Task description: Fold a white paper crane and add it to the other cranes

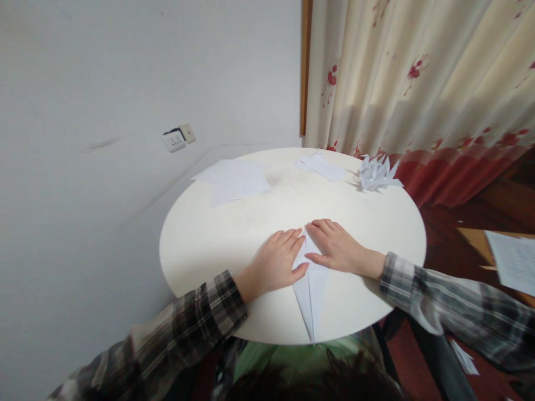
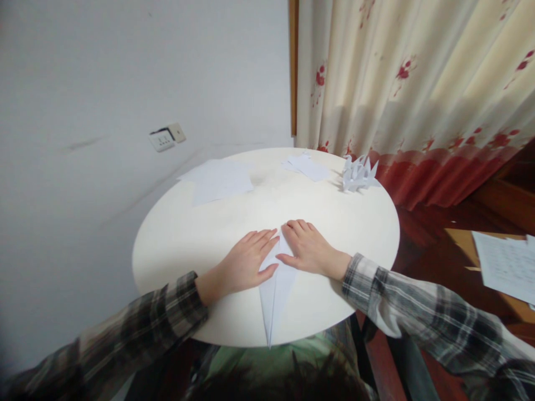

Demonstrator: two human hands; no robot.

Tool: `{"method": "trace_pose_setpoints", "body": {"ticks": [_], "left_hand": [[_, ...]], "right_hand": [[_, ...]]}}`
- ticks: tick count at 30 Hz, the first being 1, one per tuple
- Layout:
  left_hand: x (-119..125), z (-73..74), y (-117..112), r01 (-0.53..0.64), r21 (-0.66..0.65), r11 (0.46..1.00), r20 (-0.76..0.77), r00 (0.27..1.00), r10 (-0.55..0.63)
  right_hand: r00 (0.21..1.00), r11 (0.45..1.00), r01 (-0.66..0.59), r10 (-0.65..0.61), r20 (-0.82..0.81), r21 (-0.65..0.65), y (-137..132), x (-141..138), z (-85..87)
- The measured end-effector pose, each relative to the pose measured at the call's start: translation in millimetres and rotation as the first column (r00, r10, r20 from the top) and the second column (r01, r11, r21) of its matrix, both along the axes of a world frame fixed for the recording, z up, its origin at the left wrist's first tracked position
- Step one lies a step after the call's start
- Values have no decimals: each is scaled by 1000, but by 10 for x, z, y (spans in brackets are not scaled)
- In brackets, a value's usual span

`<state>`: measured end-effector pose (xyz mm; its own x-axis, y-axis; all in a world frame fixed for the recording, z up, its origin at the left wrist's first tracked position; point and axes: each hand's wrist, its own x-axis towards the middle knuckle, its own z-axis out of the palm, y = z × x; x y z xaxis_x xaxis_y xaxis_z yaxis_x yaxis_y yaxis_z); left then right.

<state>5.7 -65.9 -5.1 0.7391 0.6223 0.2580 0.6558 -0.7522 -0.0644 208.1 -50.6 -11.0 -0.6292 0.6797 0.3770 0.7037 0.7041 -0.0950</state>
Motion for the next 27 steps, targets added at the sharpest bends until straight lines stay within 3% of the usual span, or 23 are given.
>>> {"method": "trace_pose_setpoints", "body": {"ticks": [14, 27], "left_hand": [[-8, 62, 121, 21, -38, 999, -41, 999, -23], [-61, -2, 167, 58, -82, 995, 22, 998, -57]], "right_hand": [[1000, 1000, -3, 2, 30, 3, 13, -5, -23], [1000, 1000, 0, 1, -28, 11, -20, -9, -19]]}}
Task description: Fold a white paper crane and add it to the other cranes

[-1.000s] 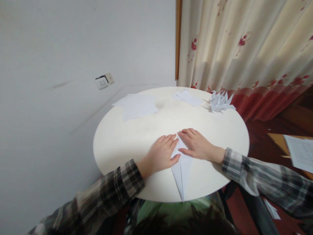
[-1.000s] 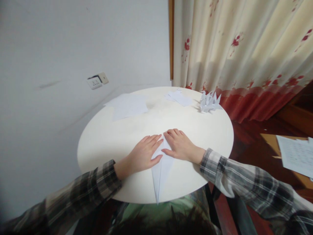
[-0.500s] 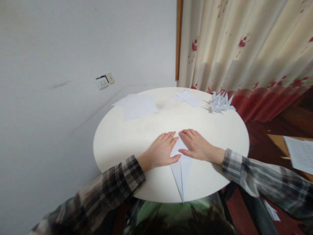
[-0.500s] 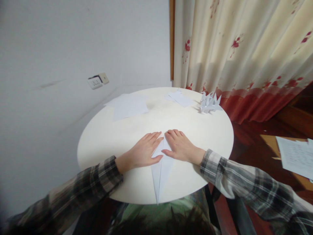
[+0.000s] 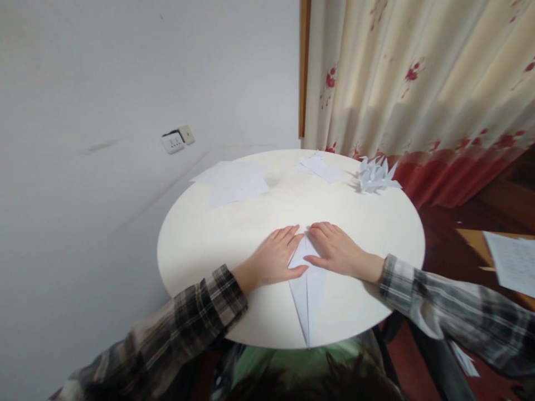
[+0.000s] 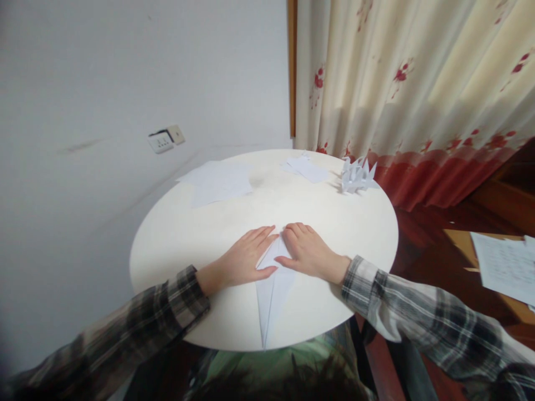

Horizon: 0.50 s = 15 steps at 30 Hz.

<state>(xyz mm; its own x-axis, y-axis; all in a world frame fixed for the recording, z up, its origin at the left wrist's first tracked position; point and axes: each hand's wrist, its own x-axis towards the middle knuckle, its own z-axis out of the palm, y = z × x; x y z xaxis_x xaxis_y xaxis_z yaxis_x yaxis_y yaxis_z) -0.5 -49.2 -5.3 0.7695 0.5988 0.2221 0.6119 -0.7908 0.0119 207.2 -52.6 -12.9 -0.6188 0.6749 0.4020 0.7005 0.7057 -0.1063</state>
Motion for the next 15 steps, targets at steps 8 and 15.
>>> {"method": "trace_pose_setpoints", "body": {"ticks": [8, 15], "left_hand": [[1, 3, 14, 8, 2, 1000, -5, 1000, -8], [-3, -4, 38, 9, -6, 1000, -7, 1000, -9]], "right_hand": [[996, 1000, -27, 28, 89, -7, -55, -20, 84], [996, 999, -42, 42, 77, -13, -44, -13, 85]]}}
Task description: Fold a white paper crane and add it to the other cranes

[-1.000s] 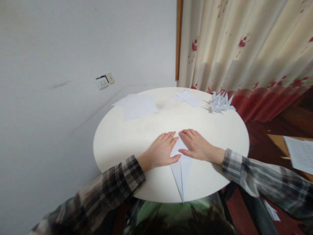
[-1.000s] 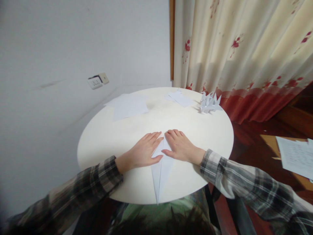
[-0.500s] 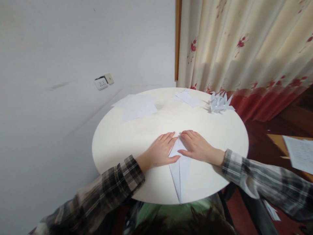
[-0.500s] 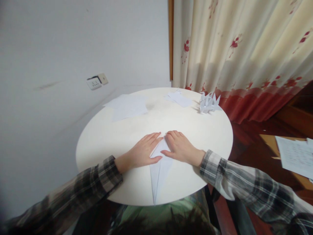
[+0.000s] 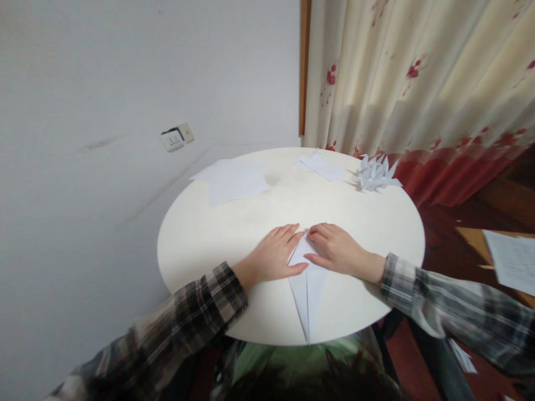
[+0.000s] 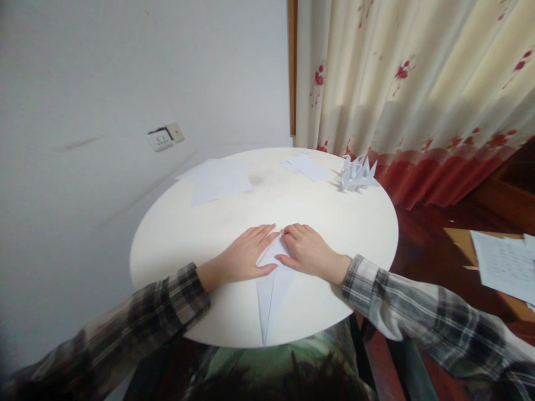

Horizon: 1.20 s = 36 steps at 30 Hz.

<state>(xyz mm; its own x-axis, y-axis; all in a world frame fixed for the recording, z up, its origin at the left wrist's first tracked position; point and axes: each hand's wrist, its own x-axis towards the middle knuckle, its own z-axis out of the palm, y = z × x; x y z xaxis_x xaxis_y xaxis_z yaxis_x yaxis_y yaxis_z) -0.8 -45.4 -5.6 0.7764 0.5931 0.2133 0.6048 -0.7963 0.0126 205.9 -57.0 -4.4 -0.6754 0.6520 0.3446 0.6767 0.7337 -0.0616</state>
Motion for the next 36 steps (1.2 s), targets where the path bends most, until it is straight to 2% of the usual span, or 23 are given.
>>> {"method": "trace_pose_setpoints", "body": {"ticks": [25, 36], "left_hand": [[-1, 34, 84, 7, -35, 999, -13, 1000, -7], [17, 40, 94, 8, -15, 1000, -30, 1000, -8]], "right_hand": [[999, 1000, -7, 7, -33, -7, -2, 4, -2], [998, 998, 65, -65, 14, -9, -44, -6, -3]]}}
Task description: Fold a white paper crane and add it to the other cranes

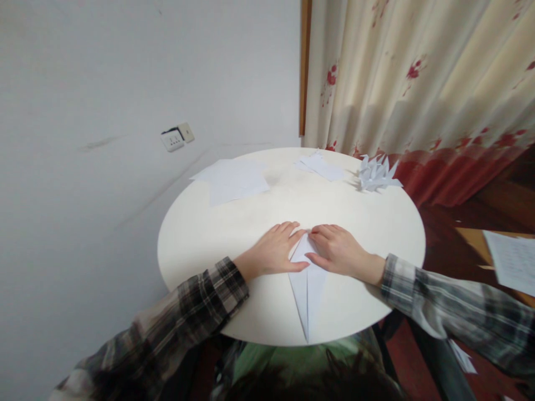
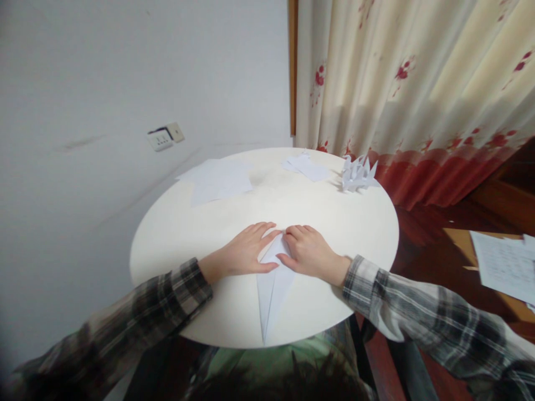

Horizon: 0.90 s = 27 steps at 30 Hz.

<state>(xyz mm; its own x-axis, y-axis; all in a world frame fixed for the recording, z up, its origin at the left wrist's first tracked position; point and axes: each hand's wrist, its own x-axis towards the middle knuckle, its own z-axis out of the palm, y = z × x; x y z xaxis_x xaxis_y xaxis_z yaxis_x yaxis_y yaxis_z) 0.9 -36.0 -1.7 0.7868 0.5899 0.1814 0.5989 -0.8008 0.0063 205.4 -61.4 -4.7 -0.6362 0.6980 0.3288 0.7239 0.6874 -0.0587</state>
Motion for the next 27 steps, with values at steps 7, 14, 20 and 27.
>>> {"method": "trace_pose_setpoints", "body": {"ticks": [7, 14, 20, 27], "left_hand": [[-8, 7, 8, -1, -31, 1000, -4, 1000, 1], [-25, 12, 37, 11, -56, 998, -12, 1000, -12], [-27, 15, 54, 13, -55, 998, -30, 999, -15], [-35, 14, 38, 3, -66, 998, -36, 999, -6]], "right_hand": [[1000, 1000, 9, -9, -8, 22, -12, -5, -4], [1000, 1000, -7, 8, -16, 19, -1, -11, -6], [1000, 1000, -8, 8, -13, 15, -3, -16, 1], [1000, 1000, -6, 6, -17, 17, 0, -12, -9]]}}
